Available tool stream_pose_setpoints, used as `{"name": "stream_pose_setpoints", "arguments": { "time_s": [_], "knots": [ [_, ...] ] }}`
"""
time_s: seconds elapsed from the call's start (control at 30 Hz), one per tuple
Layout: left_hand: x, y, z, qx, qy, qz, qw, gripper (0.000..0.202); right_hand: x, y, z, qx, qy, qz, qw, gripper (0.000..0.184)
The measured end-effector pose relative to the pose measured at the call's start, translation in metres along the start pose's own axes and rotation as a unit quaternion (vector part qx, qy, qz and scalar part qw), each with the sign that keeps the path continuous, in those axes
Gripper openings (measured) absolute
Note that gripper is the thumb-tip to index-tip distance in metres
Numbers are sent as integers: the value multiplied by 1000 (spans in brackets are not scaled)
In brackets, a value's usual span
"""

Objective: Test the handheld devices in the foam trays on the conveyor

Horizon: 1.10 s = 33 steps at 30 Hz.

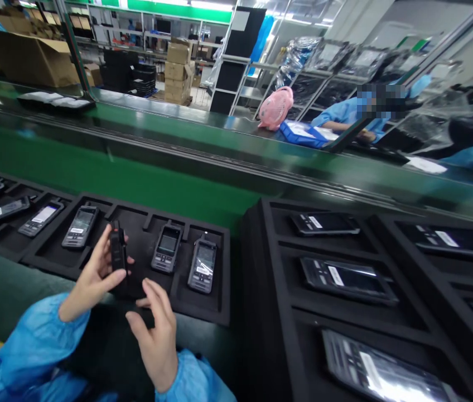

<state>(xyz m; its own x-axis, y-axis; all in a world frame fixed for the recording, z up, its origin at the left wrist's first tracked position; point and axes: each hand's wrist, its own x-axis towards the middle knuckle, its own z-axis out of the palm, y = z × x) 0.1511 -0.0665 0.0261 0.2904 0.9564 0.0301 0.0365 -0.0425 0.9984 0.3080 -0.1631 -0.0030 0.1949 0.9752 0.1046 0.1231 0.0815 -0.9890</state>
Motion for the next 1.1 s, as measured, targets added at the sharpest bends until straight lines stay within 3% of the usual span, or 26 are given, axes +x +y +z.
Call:
{"name": "stream_pose_setpoints", "arguments": {
  "time_s": [0.07, 0.17, 0.27, 0.37, 0.43, 0.53, 0.67, 0.77, 0.87, 1.0, 1.1],
  "knots": [
    [18, 7, -15, 177, 32, 0, 984, 93, -1, -1, -3, -50, 48, -18, 997, 39],
    [37, 10, -24, 415, 68, -27, 907, 93, 0, -3, -5, -92, 86, -31, 992, 34],
    [43, 5, -12, 548, 99, 4, 830, 82, 1, -4, -3, -109, 75, -46, 990, 34],
    [44, 5, 14, 581, 91, 86, 804, 81, 3, -2, -1, -110, 58, -58, 990, 34],
    [48, 10, 38, 568, 26, 95, 817, 82, 4, 0, 0, -111, 56, -68, 990, 31],
    [61, 19, 75, 562, -77, 41, 823, 75, 6, 3, 0, -116, 70, -75, 988, 30],
    [83, 23, 105, 557, -70, -6, 827, 75, 7, 4, -2, -129, 66, -78, 986, 26],
    [87, 28, 98, 534, -68, -16, 843, 76, 6, 3, -5, -124, 56, -78, 988, 22],
    [71, 35, 73, 491, -80, -16, 867, 78, 2, 5, -7, -107, 98, -77, 986, 23],
    [31, 28, 43, 254, -99, -8, 962, 78, -3, 9, -7, -69, 142, -67, 985, 28],
    [6, 8, 37, 77, -88, -22, 993, 74, -3, 10, -4, -48, 121, -82, 988, 23]
  ]
}}
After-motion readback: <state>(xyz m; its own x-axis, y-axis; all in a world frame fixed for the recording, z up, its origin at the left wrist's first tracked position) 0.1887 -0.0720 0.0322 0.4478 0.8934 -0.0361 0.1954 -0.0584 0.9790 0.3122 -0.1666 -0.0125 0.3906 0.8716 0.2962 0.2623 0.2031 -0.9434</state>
